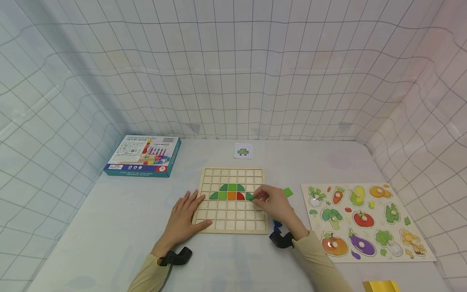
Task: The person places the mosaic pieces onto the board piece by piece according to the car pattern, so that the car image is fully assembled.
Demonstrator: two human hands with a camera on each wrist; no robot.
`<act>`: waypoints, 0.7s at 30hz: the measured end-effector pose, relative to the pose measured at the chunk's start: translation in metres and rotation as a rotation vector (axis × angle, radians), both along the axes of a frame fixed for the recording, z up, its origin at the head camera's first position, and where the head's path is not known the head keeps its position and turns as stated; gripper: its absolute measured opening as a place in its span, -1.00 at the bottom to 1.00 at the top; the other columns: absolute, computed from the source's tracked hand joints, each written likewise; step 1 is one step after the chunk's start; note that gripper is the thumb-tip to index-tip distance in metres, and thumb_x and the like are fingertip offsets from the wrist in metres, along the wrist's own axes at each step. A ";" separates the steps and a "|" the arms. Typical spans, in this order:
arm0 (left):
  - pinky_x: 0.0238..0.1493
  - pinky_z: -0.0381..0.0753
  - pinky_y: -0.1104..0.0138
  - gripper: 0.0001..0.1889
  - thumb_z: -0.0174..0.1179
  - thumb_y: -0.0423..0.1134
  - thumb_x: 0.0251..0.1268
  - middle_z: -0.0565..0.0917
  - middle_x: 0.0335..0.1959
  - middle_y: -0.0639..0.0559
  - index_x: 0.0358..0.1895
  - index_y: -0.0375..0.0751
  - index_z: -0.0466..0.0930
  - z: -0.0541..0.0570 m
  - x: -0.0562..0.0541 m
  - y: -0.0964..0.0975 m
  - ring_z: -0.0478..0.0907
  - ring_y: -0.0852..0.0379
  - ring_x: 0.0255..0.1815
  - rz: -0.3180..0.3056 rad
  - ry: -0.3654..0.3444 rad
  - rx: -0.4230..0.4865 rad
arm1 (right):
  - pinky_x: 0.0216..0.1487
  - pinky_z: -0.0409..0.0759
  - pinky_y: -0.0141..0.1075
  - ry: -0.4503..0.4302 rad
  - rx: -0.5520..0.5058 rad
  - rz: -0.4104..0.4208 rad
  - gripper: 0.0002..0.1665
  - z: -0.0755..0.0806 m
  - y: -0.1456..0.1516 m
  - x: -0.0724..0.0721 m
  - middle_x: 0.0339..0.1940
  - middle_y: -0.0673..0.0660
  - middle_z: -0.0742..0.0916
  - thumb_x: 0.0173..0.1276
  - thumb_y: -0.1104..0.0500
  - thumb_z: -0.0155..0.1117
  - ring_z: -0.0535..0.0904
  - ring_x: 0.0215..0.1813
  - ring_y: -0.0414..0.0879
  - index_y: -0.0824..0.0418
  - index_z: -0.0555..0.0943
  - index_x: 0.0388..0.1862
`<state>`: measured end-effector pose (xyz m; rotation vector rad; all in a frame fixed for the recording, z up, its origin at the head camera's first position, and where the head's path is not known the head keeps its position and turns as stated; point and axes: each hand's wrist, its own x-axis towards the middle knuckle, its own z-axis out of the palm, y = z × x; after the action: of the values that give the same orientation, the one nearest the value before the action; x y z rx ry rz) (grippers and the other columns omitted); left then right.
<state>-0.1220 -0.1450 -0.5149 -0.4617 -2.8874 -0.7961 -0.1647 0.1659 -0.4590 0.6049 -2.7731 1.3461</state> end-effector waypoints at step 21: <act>0.40 -0.26 0.00 -0.11 0.24 0.30 0.05 0.11 0.48 -0.10 0.43 -0.07 0.25 -0.001 -0.001 -0.001 -0.15 -0.12 0.49 -0.010 0.021 0.004 | -0.40 0.56 -0.38 -0.096 -0.091 0.125 -0.87 -0.010 -0.075 -0.009 -0.48 -0.04 0.66 0.10 0.28 0.46 0.57 -0.45 -0.22 0.24 0.65 -0.40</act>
<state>-0.1227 -0.1456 -0.5158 -0.4810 -2.8665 -0.7933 -0.1732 0.0906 -0.4689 0.7393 -2.7702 1.5560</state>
